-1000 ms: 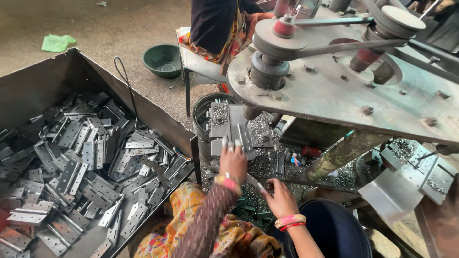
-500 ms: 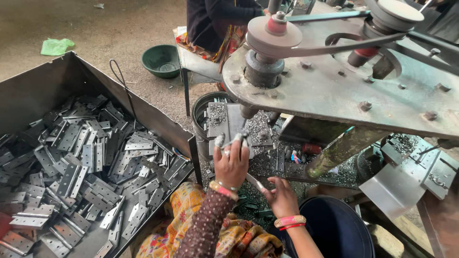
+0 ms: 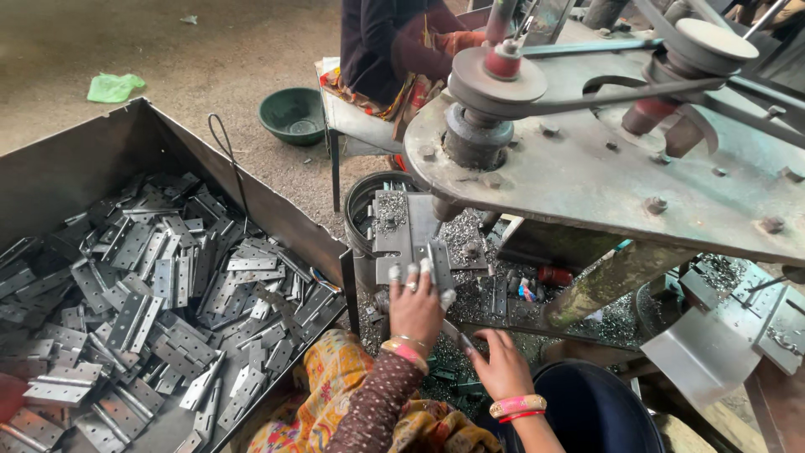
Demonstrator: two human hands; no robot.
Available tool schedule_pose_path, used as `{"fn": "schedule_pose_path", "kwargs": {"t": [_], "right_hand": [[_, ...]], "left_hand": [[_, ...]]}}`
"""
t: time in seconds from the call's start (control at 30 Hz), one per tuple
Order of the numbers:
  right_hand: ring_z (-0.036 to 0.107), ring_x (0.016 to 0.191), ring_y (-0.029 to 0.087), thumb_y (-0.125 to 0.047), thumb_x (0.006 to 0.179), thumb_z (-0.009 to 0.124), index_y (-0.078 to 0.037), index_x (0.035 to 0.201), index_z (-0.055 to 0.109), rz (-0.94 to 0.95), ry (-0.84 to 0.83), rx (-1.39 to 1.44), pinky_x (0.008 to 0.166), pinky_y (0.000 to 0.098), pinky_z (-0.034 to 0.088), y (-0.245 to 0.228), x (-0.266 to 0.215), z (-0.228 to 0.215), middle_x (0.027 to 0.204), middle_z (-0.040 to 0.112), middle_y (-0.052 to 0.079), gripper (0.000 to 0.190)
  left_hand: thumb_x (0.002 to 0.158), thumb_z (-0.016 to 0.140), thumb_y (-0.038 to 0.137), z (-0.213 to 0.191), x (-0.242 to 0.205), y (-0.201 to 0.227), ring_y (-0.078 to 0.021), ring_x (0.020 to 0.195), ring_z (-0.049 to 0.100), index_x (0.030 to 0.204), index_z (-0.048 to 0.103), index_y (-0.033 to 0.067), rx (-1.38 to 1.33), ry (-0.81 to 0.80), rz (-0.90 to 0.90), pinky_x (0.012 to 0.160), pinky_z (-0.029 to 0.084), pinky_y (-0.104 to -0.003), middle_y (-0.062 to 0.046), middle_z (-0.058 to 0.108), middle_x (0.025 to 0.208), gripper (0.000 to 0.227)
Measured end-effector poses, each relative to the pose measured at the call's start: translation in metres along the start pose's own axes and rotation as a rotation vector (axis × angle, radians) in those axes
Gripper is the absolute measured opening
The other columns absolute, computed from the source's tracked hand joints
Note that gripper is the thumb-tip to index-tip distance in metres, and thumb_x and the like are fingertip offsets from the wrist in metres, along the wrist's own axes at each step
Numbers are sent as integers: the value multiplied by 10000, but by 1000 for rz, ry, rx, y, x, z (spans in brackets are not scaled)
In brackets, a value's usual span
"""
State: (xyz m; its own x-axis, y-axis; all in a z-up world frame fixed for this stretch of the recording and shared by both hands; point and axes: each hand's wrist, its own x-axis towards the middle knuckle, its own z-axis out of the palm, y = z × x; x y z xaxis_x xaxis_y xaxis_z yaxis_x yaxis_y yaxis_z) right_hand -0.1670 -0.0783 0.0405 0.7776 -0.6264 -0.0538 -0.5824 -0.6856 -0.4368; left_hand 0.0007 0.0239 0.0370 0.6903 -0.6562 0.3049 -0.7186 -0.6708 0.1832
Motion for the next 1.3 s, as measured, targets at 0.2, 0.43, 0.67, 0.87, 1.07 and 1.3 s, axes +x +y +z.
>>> {"fn": "schedule_pose_path", "kwargs": {"t": [0.2,0.43,0.67,0.87,1.07,1.3], "right_hand": [[703,1037,321,-377,880,699,-151,1144,661,-56,-15,40,871,431,553,15,1,10,1168,705,73,350],[714,924,405,-437,916,696,-104,1133,588,81,-258,-54,809,502,549,83,-14,112,950,749,187,412],[731,896,412,-413,830,744,-51,1250,495,15,-272,55,789,497,571,113,-1,136,961,744,198,608],[720,895,416,-484,878,713,-51,1219,576,-40,-279,-118,782,510,568,111,11,105,943,739,217,567],[723,807,418,-421,866,677,-29,1203,575,-50,-14,10,702,516,572,114,-21,158,873,732,221,527],[734,794,388,-495,881,692,-78,1068,584,65,-350,-124,729,483,574,108,16,98,801,738,193,470]], "left_hand": [[1028,496,293,24,15,8,-345,1340,517,1181,697,3,-4,95,-56,1144,307,-591,-180,562,1413,384],[964,533,181,24,25,5,-359,1288,542,1182,708,9,85,20,-43,1111,358,-570,-184,600,1332,328],[925,541,146,15,26,-1,-342,1310,531,1155,714,6,34,111,-22,1148,328,-563,-180,584,1387,320],[959,518,155,27,53,-3,-323,1309,520,1187,707,23,100,72,-38,1195,292,-551,-182,568,1413,324],[962,524,173,28,51,-8,-330,1354,509,1154,721,53,55,1,-31,1158,315,-543,-174,551,1430,300],[979,556,182,22,72,-13,-340,1266,564,1161,713,31,104,-55,-9,1139,323,-533,-229,519,1462,284]]}}
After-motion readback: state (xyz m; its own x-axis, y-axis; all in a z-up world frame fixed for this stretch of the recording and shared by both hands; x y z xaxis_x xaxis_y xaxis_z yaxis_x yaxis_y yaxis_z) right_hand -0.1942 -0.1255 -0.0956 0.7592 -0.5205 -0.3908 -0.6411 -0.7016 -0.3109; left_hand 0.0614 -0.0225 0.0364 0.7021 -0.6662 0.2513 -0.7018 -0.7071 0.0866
